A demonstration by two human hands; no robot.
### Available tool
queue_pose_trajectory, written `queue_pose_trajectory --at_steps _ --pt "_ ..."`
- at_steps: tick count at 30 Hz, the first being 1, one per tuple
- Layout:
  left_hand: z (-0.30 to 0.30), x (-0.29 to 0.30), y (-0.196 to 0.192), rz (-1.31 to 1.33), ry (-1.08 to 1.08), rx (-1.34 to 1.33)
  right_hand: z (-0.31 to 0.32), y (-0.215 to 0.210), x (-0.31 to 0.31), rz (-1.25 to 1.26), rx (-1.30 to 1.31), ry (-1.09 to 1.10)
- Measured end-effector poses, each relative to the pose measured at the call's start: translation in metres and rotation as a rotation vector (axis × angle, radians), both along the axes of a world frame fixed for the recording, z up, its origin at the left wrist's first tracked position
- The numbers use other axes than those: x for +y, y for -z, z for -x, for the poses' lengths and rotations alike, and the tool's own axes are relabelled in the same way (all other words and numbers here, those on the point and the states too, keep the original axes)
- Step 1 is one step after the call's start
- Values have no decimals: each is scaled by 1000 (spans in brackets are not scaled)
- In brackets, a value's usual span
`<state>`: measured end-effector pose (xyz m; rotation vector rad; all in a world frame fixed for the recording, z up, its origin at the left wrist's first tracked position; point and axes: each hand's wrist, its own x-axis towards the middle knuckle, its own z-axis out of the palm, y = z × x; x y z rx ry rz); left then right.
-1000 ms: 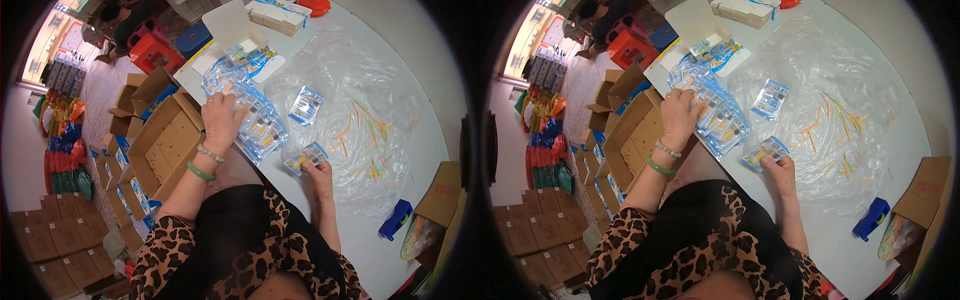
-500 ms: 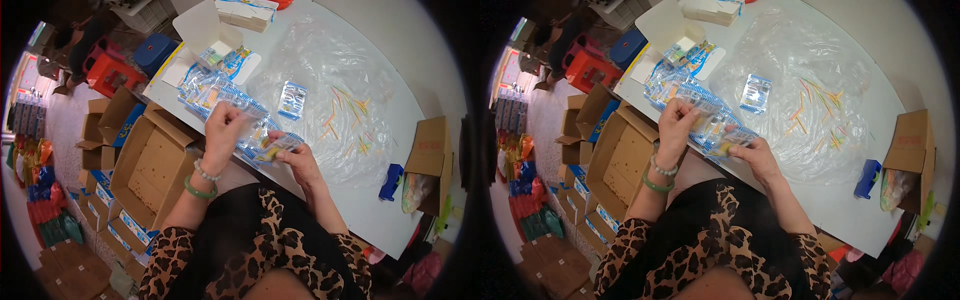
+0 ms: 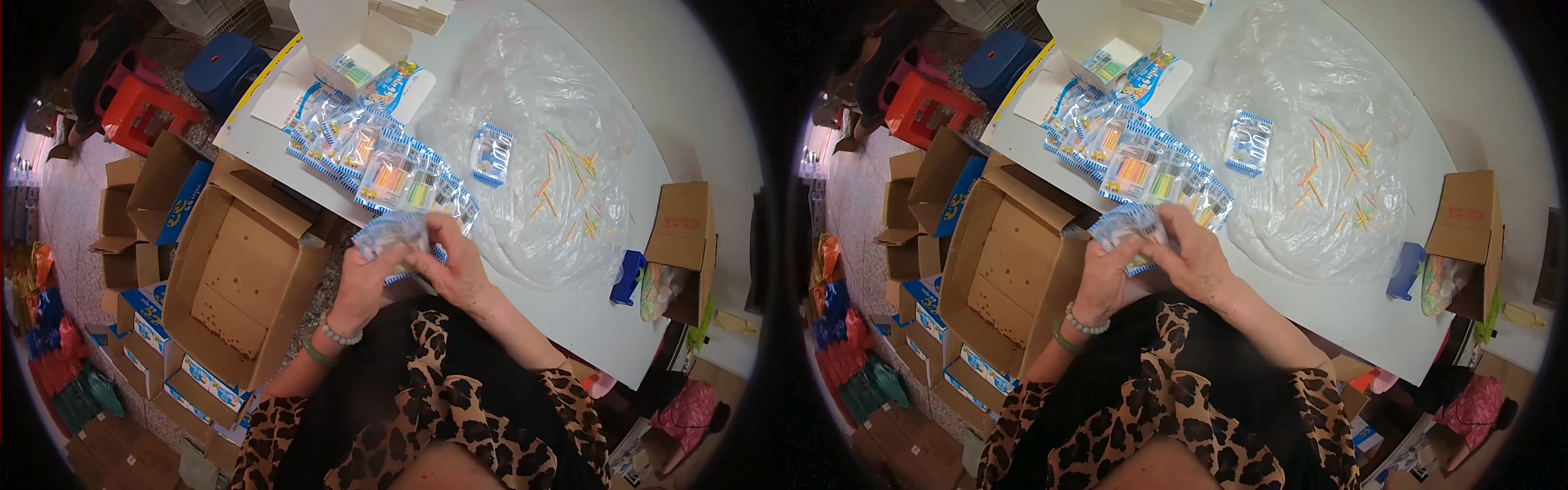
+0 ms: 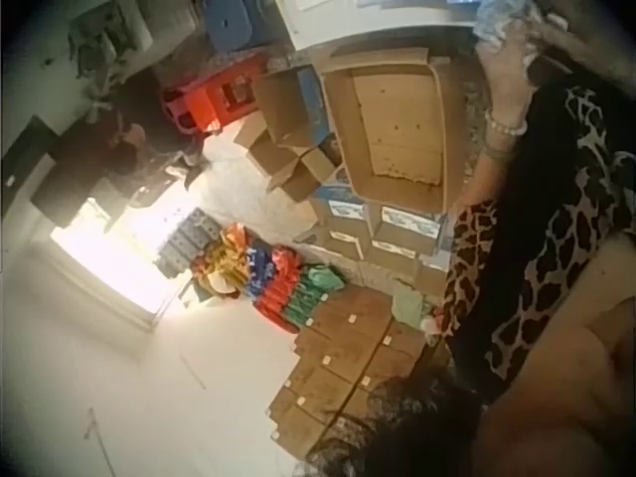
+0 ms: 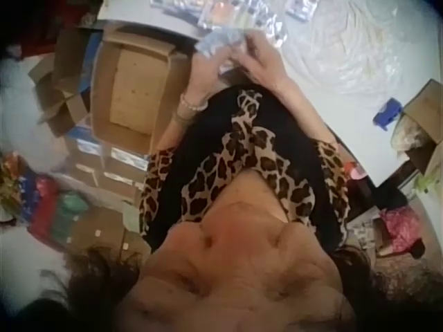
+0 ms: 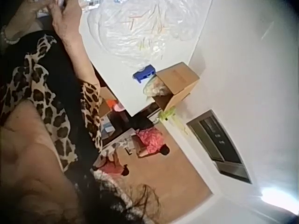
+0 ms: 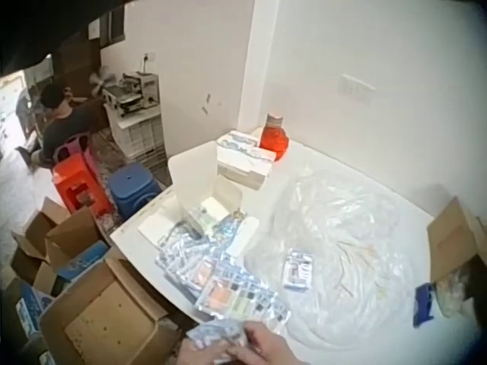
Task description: Manually packaging small plastic parts into individual blue plastic bags at a workbench.
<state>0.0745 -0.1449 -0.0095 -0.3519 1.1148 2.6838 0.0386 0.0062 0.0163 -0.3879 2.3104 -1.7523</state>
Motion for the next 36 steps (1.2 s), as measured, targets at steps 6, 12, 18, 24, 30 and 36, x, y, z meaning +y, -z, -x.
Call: queue_pose_trajectory --at_steps 6,12,18,24,30,36 --pt "15 -38 -4 118 -208 37 32 -8 -12 -456 37 244" --pt "41 -60 -2 564 -55 139 43 -14 -32 -721 234 174" --pt "52 -46 0 766 -34 126 48 -7 -36 -748 84 196" --pt "49 -44 -11 1071 -26 243 47 3 -33 -660 67 217" --pt "36 -52 6 1249 -183 783 60 5 -28 -259 -190 274" --pt "24 -50 6 1170 -188 861 63 -20 -17 157 -544 89"
